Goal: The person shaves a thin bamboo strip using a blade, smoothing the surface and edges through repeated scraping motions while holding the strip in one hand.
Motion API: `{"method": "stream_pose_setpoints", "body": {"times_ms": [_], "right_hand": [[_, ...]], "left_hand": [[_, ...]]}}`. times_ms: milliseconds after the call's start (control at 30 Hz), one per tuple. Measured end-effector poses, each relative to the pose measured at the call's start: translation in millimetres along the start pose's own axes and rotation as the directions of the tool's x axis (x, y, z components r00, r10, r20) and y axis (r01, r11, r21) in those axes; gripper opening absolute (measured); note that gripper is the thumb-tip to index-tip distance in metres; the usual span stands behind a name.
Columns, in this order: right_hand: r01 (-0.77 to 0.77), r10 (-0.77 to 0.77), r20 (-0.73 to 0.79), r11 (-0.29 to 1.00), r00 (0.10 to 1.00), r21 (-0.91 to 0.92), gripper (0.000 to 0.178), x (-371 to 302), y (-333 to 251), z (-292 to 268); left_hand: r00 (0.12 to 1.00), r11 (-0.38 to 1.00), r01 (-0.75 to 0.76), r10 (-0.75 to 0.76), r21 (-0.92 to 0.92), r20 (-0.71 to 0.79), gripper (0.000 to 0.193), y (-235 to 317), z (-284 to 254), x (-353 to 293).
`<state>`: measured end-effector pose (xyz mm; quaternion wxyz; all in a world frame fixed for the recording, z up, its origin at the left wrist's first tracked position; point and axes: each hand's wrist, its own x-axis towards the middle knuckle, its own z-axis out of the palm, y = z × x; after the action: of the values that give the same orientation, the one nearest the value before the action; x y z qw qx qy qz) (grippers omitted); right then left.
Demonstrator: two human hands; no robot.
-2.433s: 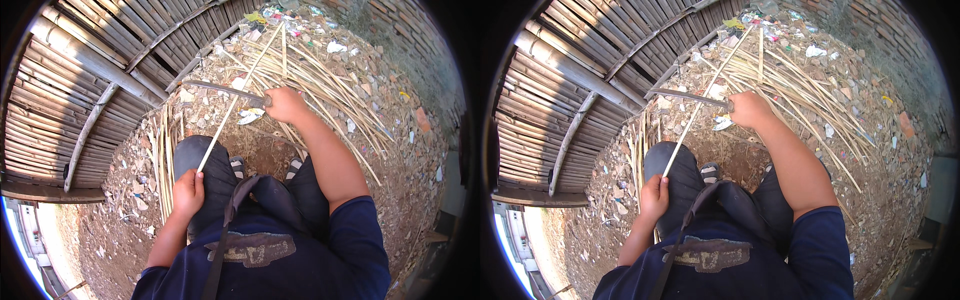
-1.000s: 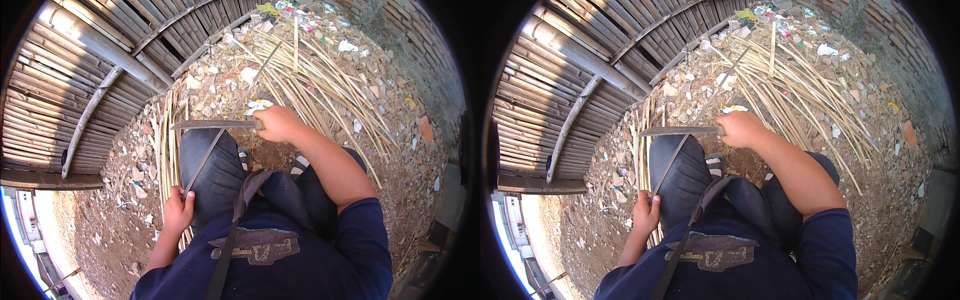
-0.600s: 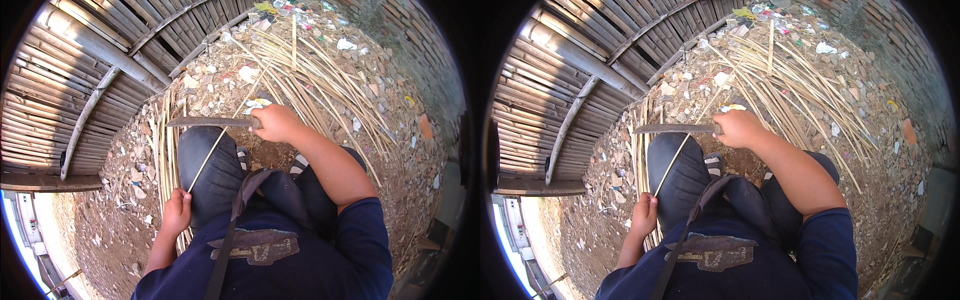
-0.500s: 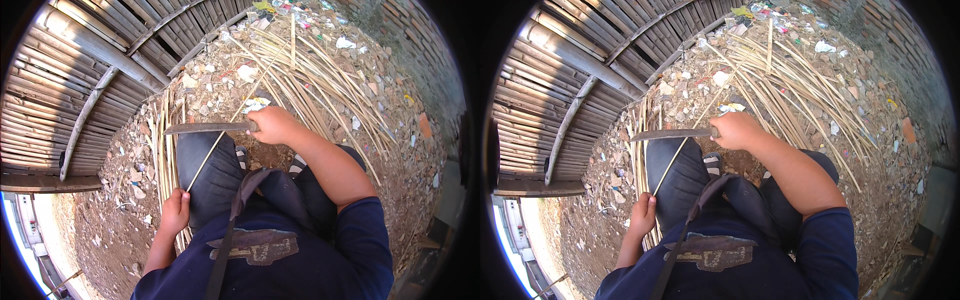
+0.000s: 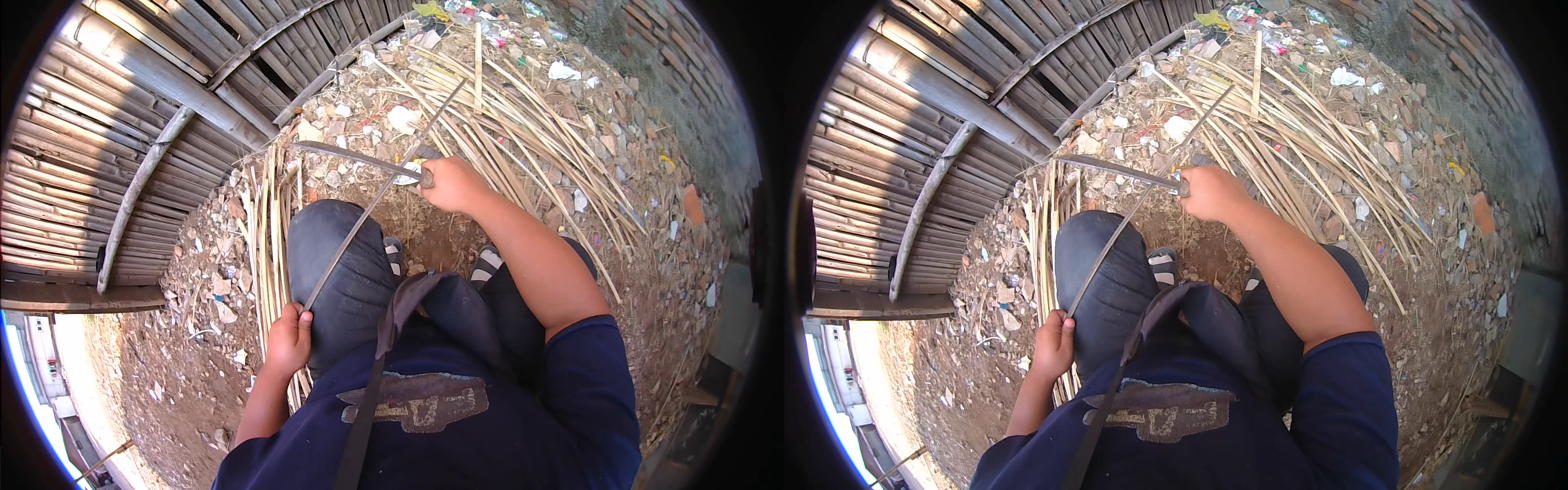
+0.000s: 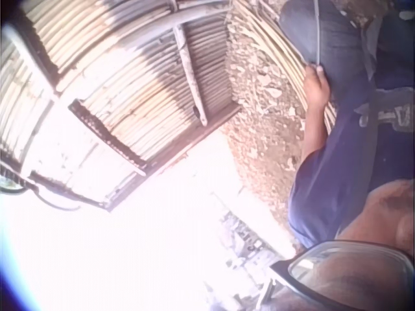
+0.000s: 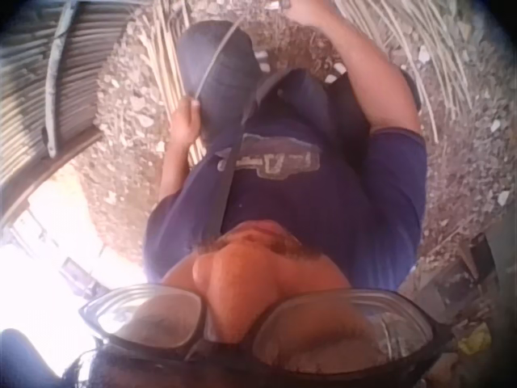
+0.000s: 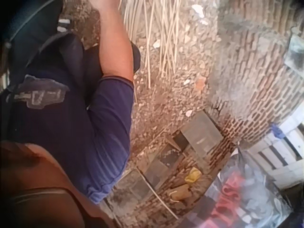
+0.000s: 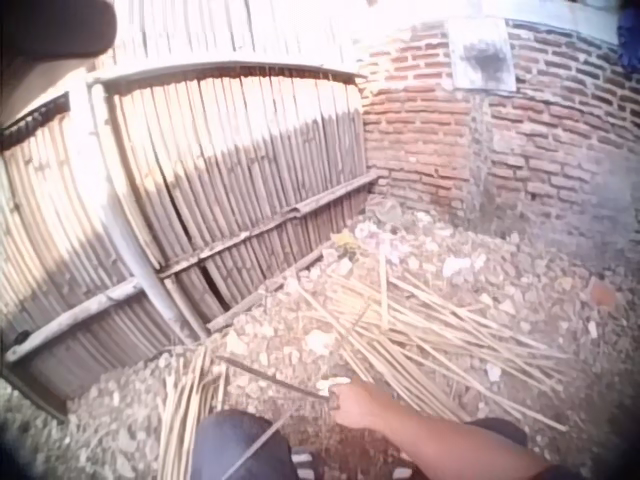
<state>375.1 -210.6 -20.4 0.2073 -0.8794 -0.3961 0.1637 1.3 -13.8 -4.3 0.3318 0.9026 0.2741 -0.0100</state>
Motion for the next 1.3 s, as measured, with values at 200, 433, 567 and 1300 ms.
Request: {"method": "stream_pose_setpoints", "body": {"times_ms": [200,433,567,1300], "right_hand": [[-0.036,0.038,0.053,0.998,0.998,-0.048,0.035,-4.9,-15.6,-14.8],[-0.245,0.245,0.012,0.967,0.969,0.07,0.045,5.0,12.7,-30.6],[-0.151,0.15,-0.081,0.988,0.985,-0.008,0.043,-5.2,-1.8,-24.8],[-0.194,0.195,0.004,0.973,0.981,0.127,0.047,5.7,21.0,-32.9]], "left_hand": [[0.998,0.998,-0.007,0.011,-0.067,0.058,0.024,-1.2,-10.3,2.6],[0.996,0.995,-0.007,0.015,-0.098,0.085,0.027,-8.9,-11.1,7.5],[0.992,0.995,0.027,-0.015,-0.097,0.129,0.027,-1.8,-14.8,9.8],[0.979,0.975,0.059,-0.013,-0.215,0.206,0.03,-12.0,-19.3,18.4]]}}
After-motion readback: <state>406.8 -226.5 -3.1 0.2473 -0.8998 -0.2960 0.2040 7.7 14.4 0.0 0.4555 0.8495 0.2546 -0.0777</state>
